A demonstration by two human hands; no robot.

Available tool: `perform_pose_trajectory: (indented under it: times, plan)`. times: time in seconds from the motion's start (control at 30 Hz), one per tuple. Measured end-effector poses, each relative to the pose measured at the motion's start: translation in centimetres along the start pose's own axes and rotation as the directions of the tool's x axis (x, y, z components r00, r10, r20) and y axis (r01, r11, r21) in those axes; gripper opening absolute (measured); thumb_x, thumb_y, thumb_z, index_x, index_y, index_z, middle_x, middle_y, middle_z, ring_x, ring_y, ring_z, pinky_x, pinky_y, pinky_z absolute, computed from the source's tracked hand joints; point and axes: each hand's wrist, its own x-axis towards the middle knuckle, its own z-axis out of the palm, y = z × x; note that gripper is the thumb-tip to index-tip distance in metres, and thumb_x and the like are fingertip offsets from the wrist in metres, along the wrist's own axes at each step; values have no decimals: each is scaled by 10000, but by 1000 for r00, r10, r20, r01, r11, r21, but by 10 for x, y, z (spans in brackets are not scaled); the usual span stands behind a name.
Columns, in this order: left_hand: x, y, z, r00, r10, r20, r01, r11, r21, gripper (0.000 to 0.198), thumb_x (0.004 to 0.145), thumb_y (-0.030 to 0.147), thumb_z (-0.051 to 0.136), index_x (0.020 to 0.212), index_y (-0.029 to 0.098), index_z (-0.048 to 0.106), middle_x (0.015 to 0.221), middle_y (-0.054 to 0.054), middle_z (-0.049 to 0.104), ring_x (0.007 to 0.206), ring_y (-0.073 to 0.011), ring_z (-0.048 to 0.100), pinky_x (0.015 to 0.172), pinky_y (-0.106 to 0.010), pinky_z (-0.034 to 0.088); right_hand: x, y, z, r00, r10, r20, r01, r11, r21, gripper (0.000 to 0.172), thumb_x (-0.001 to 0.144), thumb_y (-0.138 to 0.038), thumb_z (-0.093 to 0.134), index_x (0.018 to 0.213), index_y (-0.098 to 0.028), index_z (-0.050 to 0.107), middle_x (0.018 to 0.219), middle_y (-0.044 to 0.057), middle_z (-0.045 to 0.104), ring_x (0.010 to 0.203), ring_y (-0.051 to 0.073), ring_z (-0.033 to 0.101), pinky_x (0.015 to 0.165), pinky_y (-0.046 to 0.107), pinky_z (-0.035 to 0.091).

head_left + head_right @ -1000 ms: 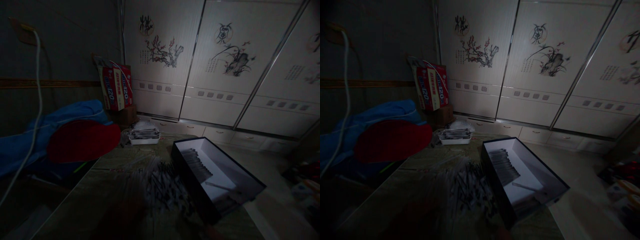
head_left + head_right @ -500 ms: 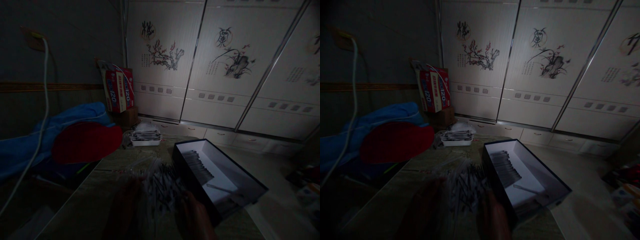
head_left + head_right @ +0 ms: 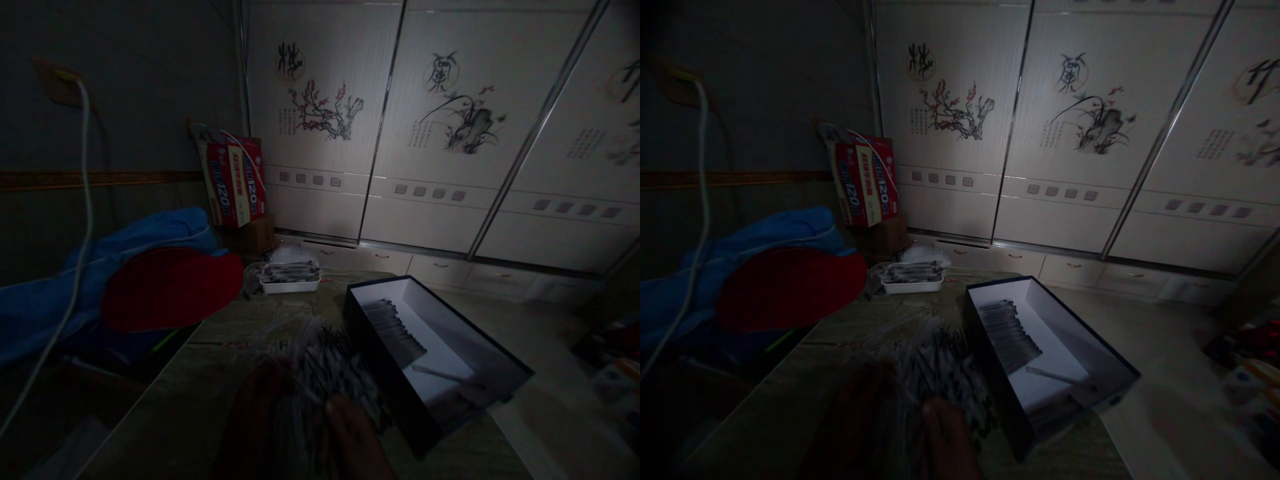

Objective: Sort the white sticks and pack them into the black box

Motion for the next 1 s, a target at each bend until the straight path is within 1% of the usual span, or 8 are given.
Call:
perform_pose_trajectory:
  times: [0.1, 0.23, 0.47, 0.57, 0.63, 0.73, 0.9, 1.0]
  plan:
    - [-1, 2, 2, 999, 44, 20, -44, 998, 34, 214, 758, 412, 585, 748, 224, 685, 788, -24, 721, 790, -206, 645, 772, -280, 493, 1, 8, 0, 996, 54, 75, -59, 996, 73, 574, 738, -755, 438, 621, -206, 559, 476, -32, 515, 413, 99, 456, 418, 195, 365]
    - [-4, 7, 5, 998, 53, 26, -55, 996, 70, 206, 768, 383, 571, 736, 206, 672, 712, -1, 692, 714, -178, 620, 701, -257, 483, 3, 10, -2, 986, 20, 167, -37, 994, 99, 558, 734, -726, 485, 608, -186, 545, 453, -49, 474, 361, 69, 392, 362, 172, 304]
    - [-3, 6, 5, 999, -13, 41, 11, 999, 49, 215, 766, 376, 583, 674, 191, 642, 646, 26, 651, 651, -140, 588, 646, -219, 463, -5, 19, 2, 983, -136, -126, 129, 990, -62, 521, 768, -673, 506, 881, -190, 666, 563, -4, 569, 488, 128, 536, 431, 202, 403]
    - [-4, 4, 4, 998, 7, 60, -9, 999, 33, 210, 779, 377, 578, 701, 195, 648, 671, 26, 658, 671, -140, 593, 653, -214, 466, -10, 23, -1, 964, -198, -180, 173, 974, -143, 503, 766, -698, 483, 833, -238, 677, 652, 31, 633, 621, 178, 602, 560, 250, 480]
    - [-5, 6, 4, 998, 9, 62, -11, 1000, 26, 207, 780, 381, 578, 725, 200, 660, 692, 21, 668, 684, -145, 600, 658, -217, 469, -10, 24, -3, 948, -251, -196, 215, 958, -187, 489, 739, -717, 499, 754, -258, 666, 706, 44, 656, 703, 202, 613, 632, 273, 491]
    - [-6, 9, 3, 998, 8, 68, -11, 999, 39, 214, 768, 382, 586, 695, 198, 669, 671, 11, 668, 675, -156, 603, 654, -228, 473, -7, 20, -4, 959, -238, -152, 208, 960, -187, 482, 822, -663, 426, 694, -240, 617, 605, 21, 611, 595, 171, 580, 557, 249, 459]
    - [-3, 9, 3, 997, -22, 72, 19, 999, 37, 229, 773, 390, 577, 751, 187, 681, 694, -1, 689, 695, -168, 624, 678, -246, 485, -4, 14, -3, 958, -214, -189, 171, 961, -219, 438, 790, -629, 515, 872, -218, 641, 670, 16, 636, 612, 163, 583, 571, 238, 445]
    - [-2, 7, 4, 998, -31, 62, 29, 999, 45, 226, 767, 387, 583, 748, 183, 679, 712, -3, 699, 698, -165, 627, 685, -245, 486, -7, 16, -2, 956, -214, -200, 160, 954, -255, 482, 825, -655, 427, 734, -243, 661, 672, 37, 661, 639, 181, 598, 628, 263, 468]
